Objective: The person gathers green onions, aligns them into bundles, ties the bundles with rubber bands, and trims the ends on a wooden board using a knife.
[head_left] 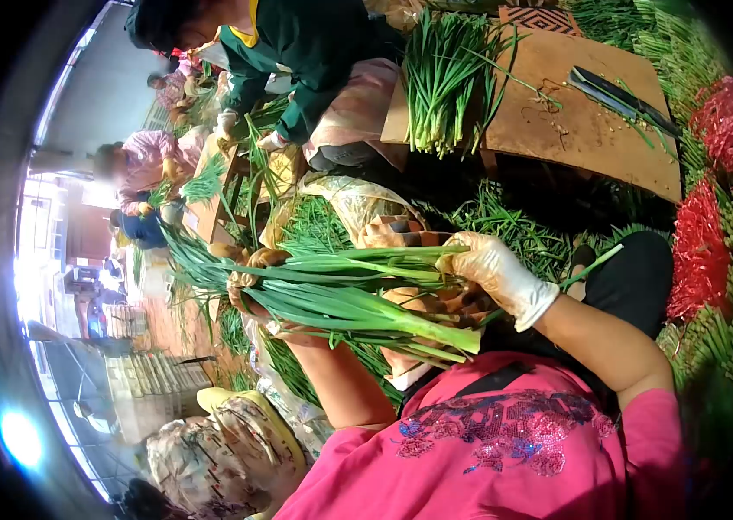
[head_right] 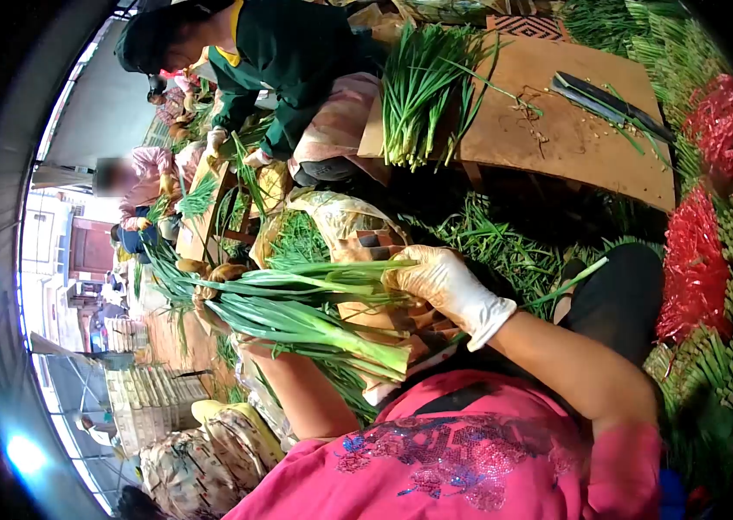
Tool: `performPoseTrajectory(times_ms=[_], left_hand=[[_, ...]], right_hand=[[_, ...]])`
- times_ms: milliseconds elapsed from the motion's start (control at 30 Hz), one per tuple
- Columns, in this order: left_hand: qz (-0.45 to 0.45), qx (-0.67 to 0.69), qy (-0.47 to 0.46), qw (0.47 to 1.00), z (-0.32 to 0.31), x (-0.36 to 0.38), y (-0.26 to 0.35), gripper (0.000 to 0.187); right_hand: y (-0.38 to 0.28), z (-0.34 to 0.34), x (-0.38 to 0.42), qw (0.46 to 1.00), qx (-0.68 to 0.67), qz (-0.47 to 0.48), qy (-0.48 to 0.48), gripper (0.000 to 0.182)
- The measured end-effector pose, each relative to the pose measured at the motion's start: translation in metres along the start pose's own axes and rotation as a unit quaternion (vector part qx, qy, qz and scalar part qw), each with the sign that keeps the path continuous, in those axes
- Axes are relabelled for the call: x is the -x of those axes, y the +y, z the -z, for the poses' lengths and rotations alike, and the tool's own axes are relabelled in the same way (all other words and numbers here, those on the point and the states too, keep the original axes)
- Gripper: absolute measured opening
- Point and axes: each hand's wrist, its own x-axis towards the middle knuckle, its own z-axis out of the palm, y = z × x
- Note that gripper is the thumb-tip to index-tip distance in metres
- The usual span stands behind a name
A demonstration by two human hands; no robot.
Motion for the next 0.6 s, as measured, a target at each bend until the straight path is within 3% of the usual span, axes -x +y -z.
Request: performPoseTrajectory(times_ms=[33,133,200,267,333,367,400,433,567,600], left_hand=[[-0.002,-0.005,0.026,1.0,-0.008,0.004,-0.006,0.024],[0.038,-0.06,0.034,0.997,-0.007,0.012,-0.005,0.024],[-0.011,-0.091,0.075,0.993,-0.011,0.018,-0.015,0.026],[-0.053,-0.07,0.099,0.991,-0.017,0.02,-0.03,0.023],[0.012,0.055,0.08,0.995,0.008,0.016,-0.018,0.018],[0.054,0.107,0.075,0.99,0.012,0.014,-0.016,0.017],[0.084,0.148,0.075,0.983,0.014,0.011,-0.015,0.017],[0.102,0.169,0.081,0.977,0.017,0.01,-0.017,0.017],[0.112,0.156,0.129,0.973,0.029,0.016,-0.032,0.019],[0.051,-0.08,0.2,0.975,0.027,0.02,-0.037,0.022]], right_hand=[[0.007,-0.001,-0.005,0.998,-0.044,-0.031,0.026,0.017],[0.01,0.001,0.001,0.997,0.014,0.067,0.03,0.017],[0.007,0.007,0.0,0.98,0.141,0.112,0.084,0.017],[0.007,0.017,-0.005,0.996,-0.017,0.081,0.04,0.021],[0.006,0.016,0.001,0.988,-0.102,0.12,0.006,0.015],[0.002,0.02,0.005,0.966,0.168,0.189,0.059,0.014],[0.0,0.028,0.009,0.867,0.423,0.24,0.106,0.013],[-0.002,0.036,0.011,0.809,0.481,0.324,0.094,0.014],[-0.031,0.049,0.031,0.837,0.479,0.26,0.05,0.01],[-0.036,0.05,0.035,0.837,0.476,0.266,0.047,0.01]])
